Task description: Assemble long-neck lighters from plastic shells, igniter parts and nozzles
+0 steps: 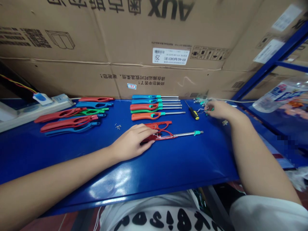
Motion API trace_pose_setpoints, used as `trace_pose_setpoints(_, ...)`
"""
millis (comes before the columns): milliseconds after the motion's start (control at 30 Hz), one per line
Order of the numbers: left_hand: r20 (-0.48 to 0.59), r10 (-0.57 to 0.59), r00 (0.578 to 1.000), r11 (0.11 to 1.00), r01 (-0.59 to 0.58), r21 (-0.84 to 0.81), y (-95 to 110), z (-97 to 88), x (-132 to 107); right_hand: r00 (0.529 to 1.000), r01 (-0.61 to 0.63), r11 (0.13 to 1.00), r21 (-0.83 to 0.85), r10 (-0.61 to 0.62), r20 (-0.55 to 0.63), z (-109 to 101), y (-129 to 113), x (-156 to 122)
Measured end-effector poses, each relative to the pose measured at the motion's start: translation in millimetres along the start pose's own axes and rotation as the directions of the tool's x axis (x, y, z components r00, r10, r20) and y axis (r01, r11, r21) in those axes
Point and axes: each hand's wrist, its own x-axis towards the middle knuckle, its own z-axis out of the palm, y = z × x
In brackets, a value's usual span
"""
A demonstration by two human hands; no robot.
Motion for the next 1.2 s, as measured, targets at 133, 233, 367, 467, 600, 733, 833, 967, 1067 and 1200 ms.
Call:
trace_pose_setpoints(133, 0.023, -0.015, 1.000, 1.000, 0.015, 0.006, 0, -0.3, 0, 0.996, 0.024, 1.000, 0.007, -0.024, -0.082, -6, -1, -3)
trace_pose_setpoints(233, 0.042, -0.033, 0.999, 0.999, 0.032, 0.027, 0, -0.7, 0, 0.988, 0.079, 0.995, 0.057, -0.071, -0.137, -9, -8, -5)
trace_pose_setpoints(367, 0.051, -0.052, 0.997, 0.998, 0.049, 0.049, 0, -0.7, 0, 0.970, 0.242, 0.933, 0.268, -0.223, -0.101, -9, -31, -14)
trace_pose_setpoints(467, 0.039, -0.058, 0.998, 0.998, 0.056, 0.041, -1, -0.3, -1, 0.920, 0.342, 0.860, 0.379, -0.388, 0.049, -4, -54, -25)
trace_pose_setpoints(600, 0.038, -0.060, 0.997, 0.998, 0.059, 0.031, -2, 0.1, -2, 0.830, 0.430, 0.827, 0.363, -0.520, 0.201, 3, -74, -34)
trace_pose_setpoints(733, 0.035, -0.051, 0.998, 0.998, 0.050, 0.034, -2, -0.3, -1, 0.828, 0.489, 0.811, 0.321, -0.547, 0.124, 4, -73, -35)
trace_pose_setpoints(833, 0.035, -0.049, 0.998, 0.998, 0.048, 0.032, -1, -0.8, 0, 0.806, 0.546, 0.786, 0.292, -0.587, 0.073, 1, -68, -35)
trace_pose_setpoints(967, 0.048, -0.061, 0.997, 0.997, 0.059, 0.054, -1, -1.3, 0, 0.765, 0.566, 0.768, 0.301, -0.625, 0.157, 2, -68, -35)
trace_pose_setpoints(1067, 0.055, -0.069, 0.996, 0.995, 0.065, 0.069, -1, -2.1, -1, 0.769, 0.534, 0.780, 0.326, -0.609, 0.197, 5, -70, -34)
trace_pose_setpoints(1200, 0.059, -0.082, 0.995, 0.994, 0.077, 0.077, 0, -3.4, -1, 0.799, 0.442, 0.811, 0.383, -0.550, 0.244, 10, -71, -31)
